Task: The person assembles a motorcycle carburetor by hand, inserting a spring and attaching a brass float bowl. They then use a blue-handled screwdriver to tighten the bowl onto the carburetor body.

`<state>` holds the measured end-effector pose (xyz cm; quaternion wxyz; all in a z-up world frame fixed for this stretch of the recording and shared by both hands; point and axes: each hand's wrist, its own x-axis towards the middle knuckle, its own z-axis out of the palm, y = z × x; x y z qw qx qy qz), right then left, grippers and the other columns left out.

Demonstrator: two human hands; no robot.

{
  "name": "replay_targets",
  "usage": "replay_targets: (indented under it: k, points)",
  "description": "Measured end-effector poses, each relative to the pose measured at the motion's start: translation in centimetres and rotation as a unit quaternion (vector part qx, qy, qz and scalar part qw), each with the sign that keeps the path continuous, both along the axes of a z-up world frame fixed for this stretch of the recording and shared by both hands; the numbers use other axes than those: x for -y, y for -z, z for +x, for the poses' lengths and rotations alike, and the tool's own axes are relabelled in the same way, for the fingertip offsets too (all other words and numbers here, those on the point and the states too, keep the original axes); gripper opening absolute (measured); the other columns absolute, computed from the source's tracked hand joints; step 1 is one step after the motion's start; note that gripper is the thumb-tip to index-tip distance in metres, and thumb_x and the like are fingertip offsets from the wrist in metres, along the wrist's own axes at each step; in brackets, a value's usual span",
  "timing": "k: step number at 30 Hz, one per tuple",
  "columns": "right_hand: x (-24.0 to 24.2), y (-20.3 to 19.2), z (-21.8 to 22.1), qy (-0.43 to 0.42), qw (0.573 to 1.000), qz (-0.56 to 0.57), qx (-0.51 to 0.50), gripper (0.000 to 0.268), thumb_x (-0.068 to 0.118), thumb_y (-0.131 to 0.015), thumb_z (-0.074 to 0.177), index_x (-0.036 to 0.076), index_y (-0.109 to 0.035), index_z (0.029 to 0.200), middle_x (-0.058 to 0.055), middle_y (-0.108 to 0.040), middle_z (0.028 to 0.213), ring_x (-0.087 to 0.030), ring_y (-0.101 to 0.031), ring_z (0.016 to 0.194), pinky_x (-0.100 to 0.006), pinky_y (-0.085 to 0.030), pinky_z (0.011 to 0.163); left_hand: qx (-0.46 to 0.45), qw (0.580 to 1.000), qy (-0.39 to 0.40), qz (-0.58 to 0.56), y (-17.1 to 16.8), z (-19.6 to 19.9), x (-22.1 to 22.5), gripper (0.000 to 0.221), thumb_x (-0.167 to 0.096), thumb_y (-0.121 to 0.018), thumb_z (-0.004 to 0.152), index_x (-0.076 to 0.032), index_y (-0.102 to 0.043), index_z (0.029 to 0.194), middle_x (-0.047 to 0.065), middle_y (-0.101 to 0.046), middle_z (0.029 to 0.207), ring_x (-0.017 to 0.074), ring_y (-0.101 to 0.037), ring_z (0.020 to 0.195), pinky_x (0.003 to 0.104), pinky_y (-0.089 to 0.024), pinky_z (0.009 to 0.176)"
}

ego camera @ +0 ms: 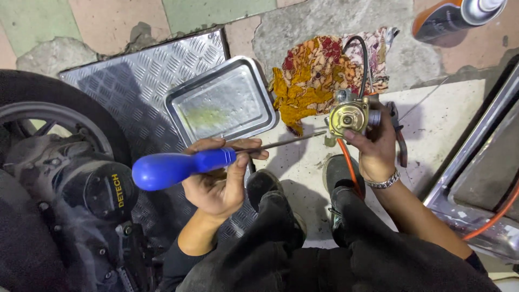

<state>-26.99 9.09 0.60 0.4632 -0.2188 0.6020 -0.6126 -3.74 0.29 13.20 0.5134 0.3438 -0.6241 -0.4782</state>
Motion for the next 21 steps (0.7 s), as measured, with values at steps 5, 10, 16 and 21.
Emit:
replay_targets:
  k: [5, 10, 16, 21]
  points:
    - [0.3, -0.1, 0.9, -0.003, 0.999, -0.012, -0.036, 0.081, 0.018, -0.088, 0.074, 0.0, -0.043, 0.139, -0.019, -0.049, 0.122, -0.029, -0.052, 0.116, -0.043, -0.054, 0.104, -0.011, 1.0, -0.019, -0.016, 0.1, 0.4, -0.9, 0.034, 0.003, -0.065, 0.095, 0.011, -0.037, 0.113, 0.038, -0.071, 0.092, 0.0408, -0.077, 0.078, 0.044, -0.066, 0.068]
    - [-0.2, 0.6, 0.8, 0.011, 0.999, 0.01, -0.039, 0.085, 0.017, -0.09, 0.071, 0.003, -0.044, 0.142, -0.012, -0.05, 0.122, -0.022, -0.052, 0.116, -0.036, -0.052, 0.105, -0.016, 1.0, -0.016, 0.006, 0.0, -0.1, -1.1, 0.034, 0.001, -0.064, 0.096, 0.008, -0.037, 0.116, 0.036, -0.071, 0.093, 0.0351, -0.077, 0.08, 0.041, -0.065, 0.07]
    - [-0.3, 0.5, 0.7, 0.01, 0.999, 0.008, -0.045, 0.086, 0.018, -0.091, 0.071, 0.001, -0.046, 0.142, -0.016, -0.05, 0.123, -0.026, -0.053, 0.116, -0.04, -0.053, 0.104, -0.015, 1.0, -0.014, -0.018, 1.5, -0.1, -1.2, 0.033, 0.003, -0.065, 0.095, 0.01, -0.039, 0.115, 0.035, -0.071, 0.094, 0.037, -0.077, 0.083, 0.042, -0.064, 0.074]
    - [-0.1, 0.5, 0.6, -0.014, 0.997, 0.016, -0.07, 0.088, 0.022, -0.093, 0.071, 0.001, -0.044, 0.142, -0.019, -0.047, 0.124, -0.029, -0.052, 0.118, -0.043, -0.051, 0.106, 0.098, 0.991, 0.088, 0.004, 0.3, 0.3, -0.9, 0.028, -0.009, -0.081, 0.085, 0.004, -0.067, 0.106, 0.021, -0.078, 0.1, 0.0329, -0.079, 0.096, 0.041, -0.062, 0.087]
